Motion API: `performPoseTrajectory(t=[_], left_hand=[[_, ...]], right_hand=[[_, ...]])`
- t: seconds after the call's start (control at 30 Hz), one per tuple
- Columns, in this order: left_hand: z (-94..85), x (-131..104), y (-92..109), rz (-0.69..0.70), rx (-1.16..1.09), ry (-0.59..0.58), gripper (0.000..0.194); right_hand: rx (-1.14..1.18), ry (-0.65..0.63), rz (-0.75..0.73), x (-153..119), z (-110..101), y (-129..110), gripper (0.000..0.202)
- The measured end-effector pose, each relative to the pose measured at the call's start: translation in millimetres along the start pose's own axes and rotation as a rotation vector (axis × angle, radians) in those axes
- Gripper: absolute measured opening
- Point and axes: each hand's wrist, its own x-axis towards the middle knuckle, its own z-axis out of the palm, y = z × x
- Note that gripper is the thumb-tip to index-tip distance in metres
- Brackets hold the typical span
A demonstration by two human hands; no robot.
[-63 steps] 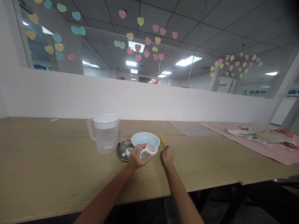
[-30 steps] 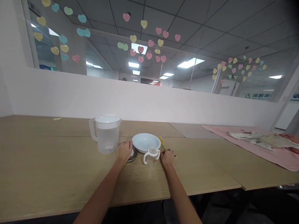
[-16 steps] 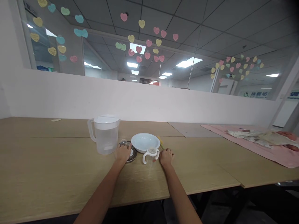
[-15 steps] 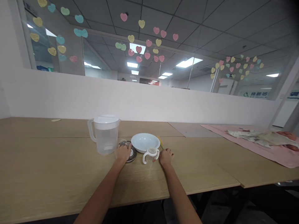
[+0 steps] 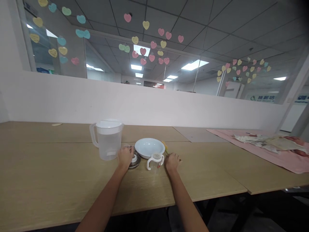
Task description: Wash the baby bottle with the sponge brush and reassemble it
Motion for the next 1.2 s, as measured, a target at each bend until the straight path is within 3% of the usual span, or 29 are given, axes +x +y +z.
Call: performPoseTrajectory(t=[0.2, 0.43, 0.67, 0.9, 1.03, 1.2], left_hand=[[6.2, 3, -6, -0.052, -0.283, 0.155, 0.029], [10.0, 3, -10, 0.086, -0.490, 0.362, 0.019], [7.4, -2, -1, 0.130, -0.594, 0.443, 0.016], [7.4, -10, 12, 0.065, -0.702, 0.456, 0.017], [6.9, -17, 23, 0.014, -0.750, 0.407, 0.018], [10.6, -19, 28, 0.057, -0.807, 0.285, 0.012]], right_hand=[[0.074, 0.092, 0.026, 5, 5, 2, 0.036], [0.204, 0.154, 0.061, 5, -2, 2, 0.035], [0.394, 0.192, 0.126, 10, 2, 5, 0.029], [0.480, 0.205, 0.123, 9, 3, 4, 0.030], [0.502, 0.215, 0.071, 8, 3, 4, 0.029], [0.579, 0.249, -0.075, 6, 12, 3, 0.028]])
